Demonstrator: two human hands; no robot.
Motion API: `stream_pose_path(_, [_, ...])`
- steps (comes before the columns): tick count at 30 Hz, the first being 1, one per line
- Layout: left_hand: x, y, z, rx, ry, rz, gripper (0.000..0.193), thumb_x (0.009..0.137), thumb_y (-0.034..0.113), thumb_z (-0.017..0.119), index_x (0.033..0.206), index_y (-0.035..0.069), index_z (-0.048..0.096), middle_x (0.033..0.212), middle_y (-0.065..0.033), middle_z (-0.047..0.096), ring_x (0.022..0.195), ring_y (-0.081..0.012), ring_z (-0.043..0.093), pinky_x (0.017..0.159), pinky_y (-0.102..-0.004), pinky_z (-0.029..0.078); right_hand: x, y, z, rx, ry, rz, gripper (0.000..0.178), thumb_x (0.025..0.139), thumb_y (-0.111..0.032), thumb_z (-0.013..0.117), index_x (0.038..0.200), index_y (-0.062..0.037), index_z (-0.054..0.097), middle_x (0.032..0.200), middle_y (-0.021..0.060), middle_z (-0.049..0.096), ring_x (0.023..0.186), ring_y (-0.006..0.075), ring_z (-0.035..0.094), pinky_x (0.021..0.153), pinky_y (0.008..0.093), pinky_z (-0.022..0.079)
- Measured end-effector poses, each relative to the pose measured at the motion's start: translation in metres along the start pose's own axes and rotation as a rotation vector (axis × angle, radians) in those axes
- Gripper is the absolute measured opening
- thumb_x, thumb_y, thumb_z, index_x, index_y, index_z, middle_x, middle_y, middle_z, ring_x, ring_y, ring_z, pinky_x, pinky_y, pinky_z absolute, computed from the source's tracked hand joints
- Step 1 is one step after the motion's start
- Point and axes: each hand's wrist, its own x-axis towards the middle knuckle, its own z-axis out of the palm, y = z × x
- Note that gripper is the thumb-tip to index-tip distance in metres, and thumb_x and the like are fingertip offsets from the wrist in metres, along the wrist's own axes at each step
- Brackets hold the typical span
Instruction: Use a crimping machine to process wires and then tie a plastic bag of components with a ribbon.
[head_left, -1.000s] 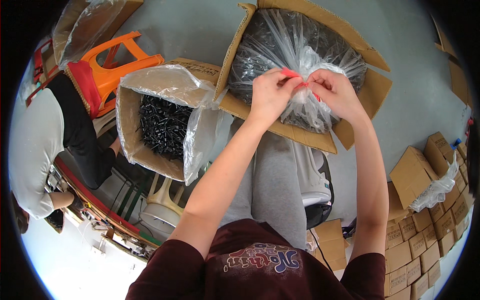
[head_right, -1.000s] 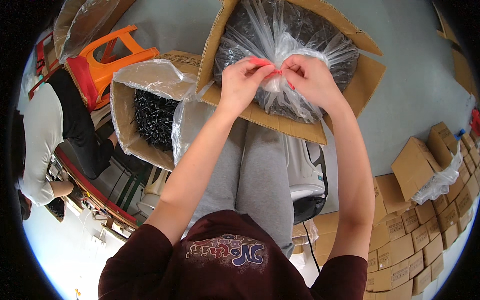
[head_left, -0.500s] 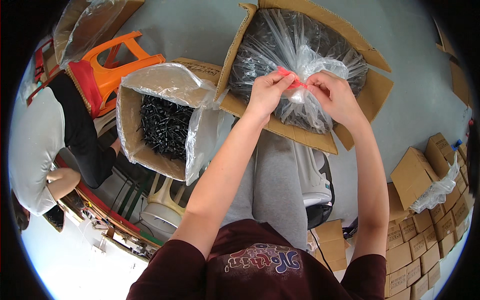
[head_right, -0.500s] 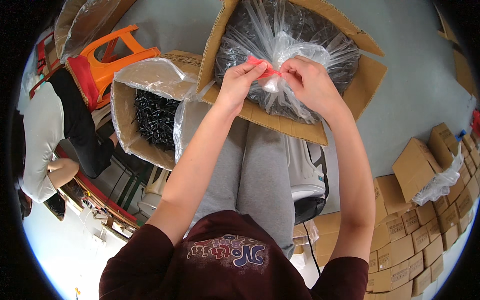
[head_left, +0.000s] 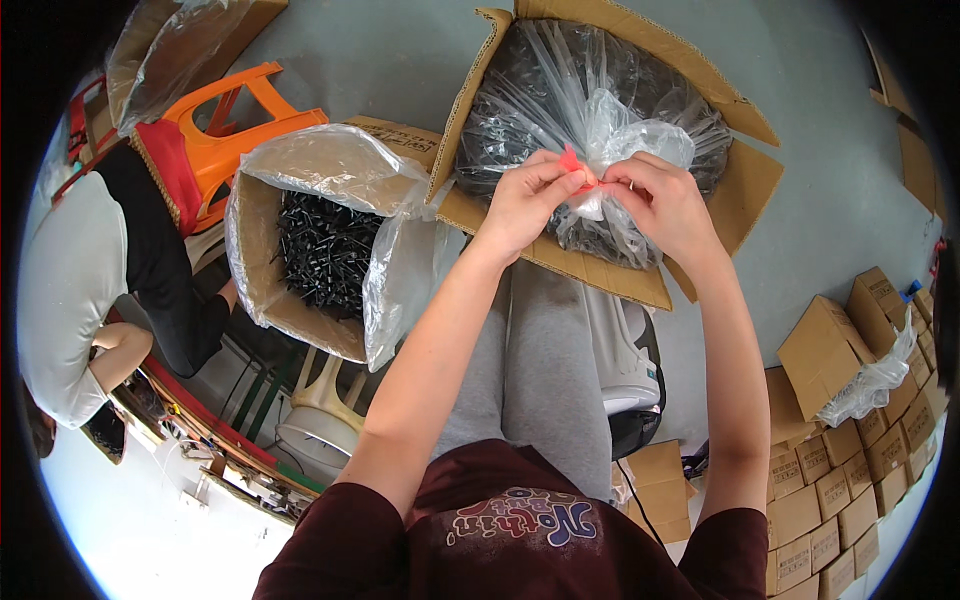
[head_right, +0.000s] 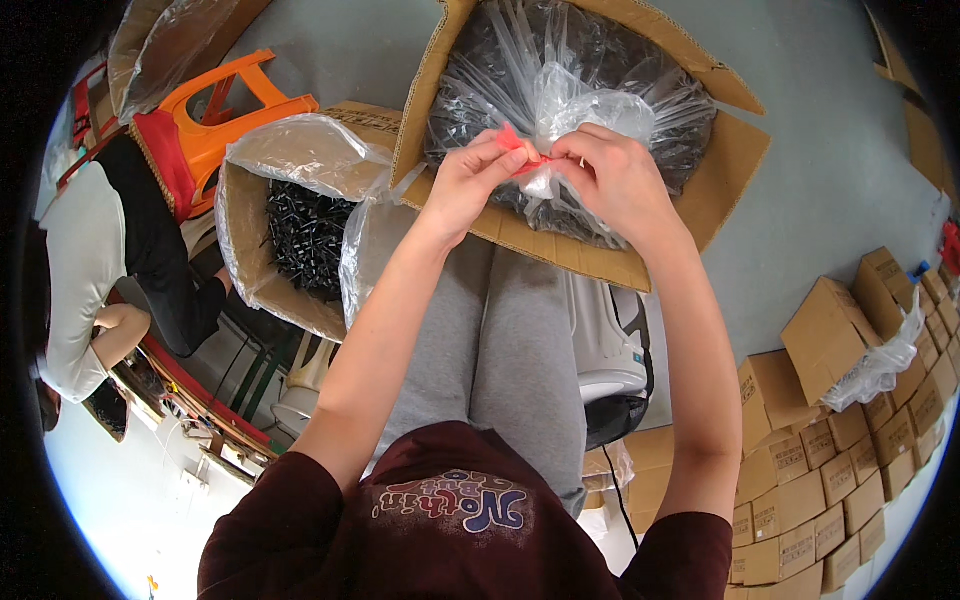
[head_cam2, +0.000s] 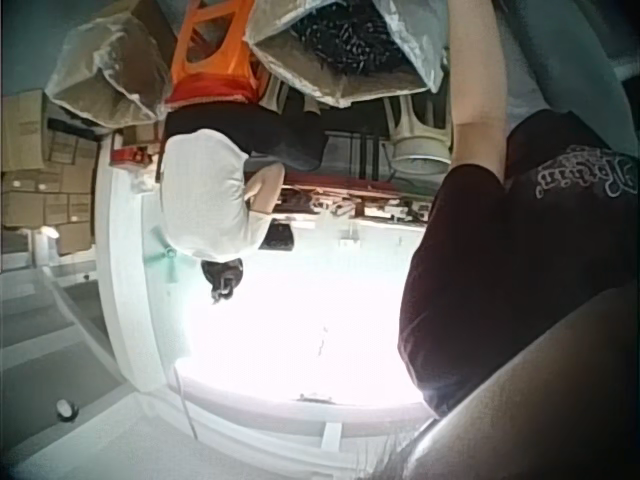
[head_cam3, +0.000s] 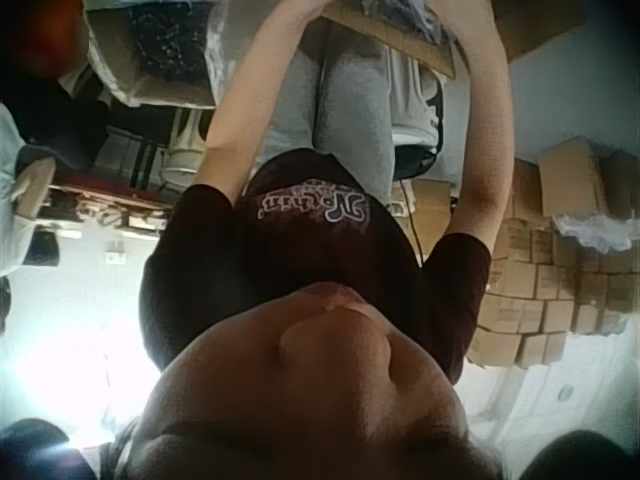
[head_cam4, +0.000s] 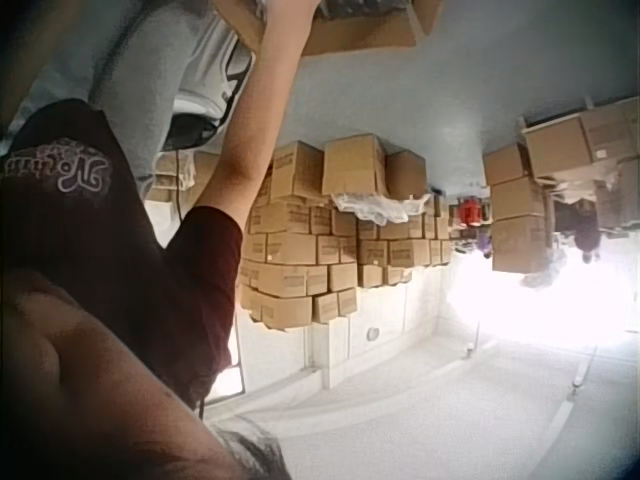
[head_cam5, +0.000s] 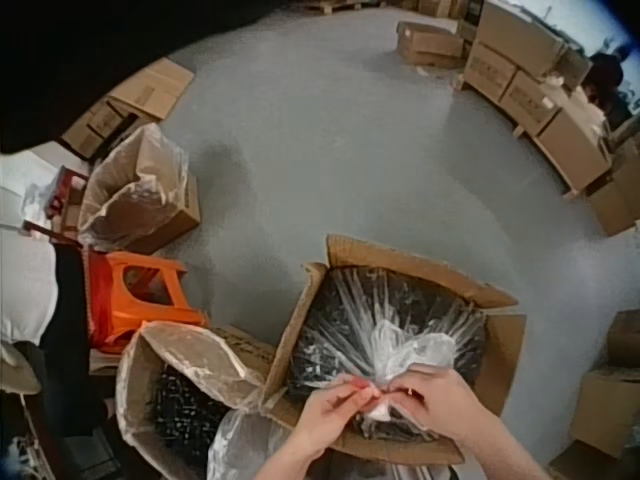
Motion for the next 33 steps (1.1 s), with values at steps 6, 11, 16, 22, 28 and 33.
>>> stream_pose_path(6, [-0.006,-0.007,0.000,0.115,0.109,0.104,0.018,0.093,0.015,0.058,0.094,0.002,0.071,0.098,-0.0026,0.055,0.093,-0.0107,0.052,0.090,-0.0268,0.041,-0.002,-0.014,0.007,-0.148,-0.059,0.041,0.007,0.084,-0.004,0.058,0.087,-0.0021,0.052,0.081,0.0138,0.061,0.073,0.0343,0.060,0.065,0.0416,0.047])
stream_pose_path(11, [-0.008,0.011,-0.005,0.200,0.004,0.020,0.016,0.089,0.013,0.060,0.086,0.000,0.070,0.085,-0.0030,0.058,0.079,-0.0107,0.055,0.078,-0.0265,0.044,-0.012,-0.017,0.010,0.035,-0.086,0.132,0.006,0.087,-0.004,0.055,0.090,-0.0022,0.050,0.079,0.0164,0.061,0.072,0.0361,0.059,0.064,0.0429,0.045])
stream_pose_path(16, [-0.010,0.022,0.007,0.612,0.052,0.191,0.012,0.077,0.011,0.069,0.084,0.000,0.070,0.075,-0.0043,0.061,0.064,-0.0110,0.057,0.064,-0.0247,0.047,-0.033,-0.012,0.034,0.181,0.093,0.221,0.007,0.086,-0.002,0.058,0.092,-0.0016,0.054,0.077,0.0129,0.061,0.065,0.0254,0.060,0.060,0.0356,0.045])
stream_pose_path(22, [-0.018,0.005,0.013,0.701,0.137,0.119,0.015,0.076,0.013,0.071,0.085,0.001,0.071,0.076,-0.0068,0.066,0.059,-0.0114,0.062,0.059,-0.0249,0.049,-0.050,-0.008,0.054,0.418,0.242,0.311,0.012,0.086,-0.001,0.062,0.098,-0.0008,0.064,0.082,0.0057,0.065,0.070,0.0104,0.061,0.062,0.0247,0.047])
stream_pose_path(28, [-0.020,-0.004,0.019,0.479,0.184,-0.175,0.027,0.080,0.021,0.071,0.089,-0.004,0.071,0.073,-0.0084,0.069,0.060,-0.0084,0.063,0.058,-0.0225,0.051,-0.066,-0.003,0.071,0.689,0.331,0.466,0.016,0.085,0.000,0.063,0.101,0.0002,0.068,0.086,0.0046,0.066,0.074,0.0086,0.061,0.065,0.0217,0.048])
stream_pose_path(33, [-0.017,-0.002,0.024,0.168,0.226,-0.406,0.026,0.079,0.020,0.072,0.091,-0.004,0.072,0.076,-0.0075,0.069,0.061,-0.0098,0.063,0.060,-0.0217,0.053,-0.067,-0.009,0.081,0.664,0.364,0.504,0.014,0.085,0.000,0.064,0.098,0.0011,0.069,0.087,0.0035,0.066,0.074,0.0073,0.060,0.065,0.0199,0.047])
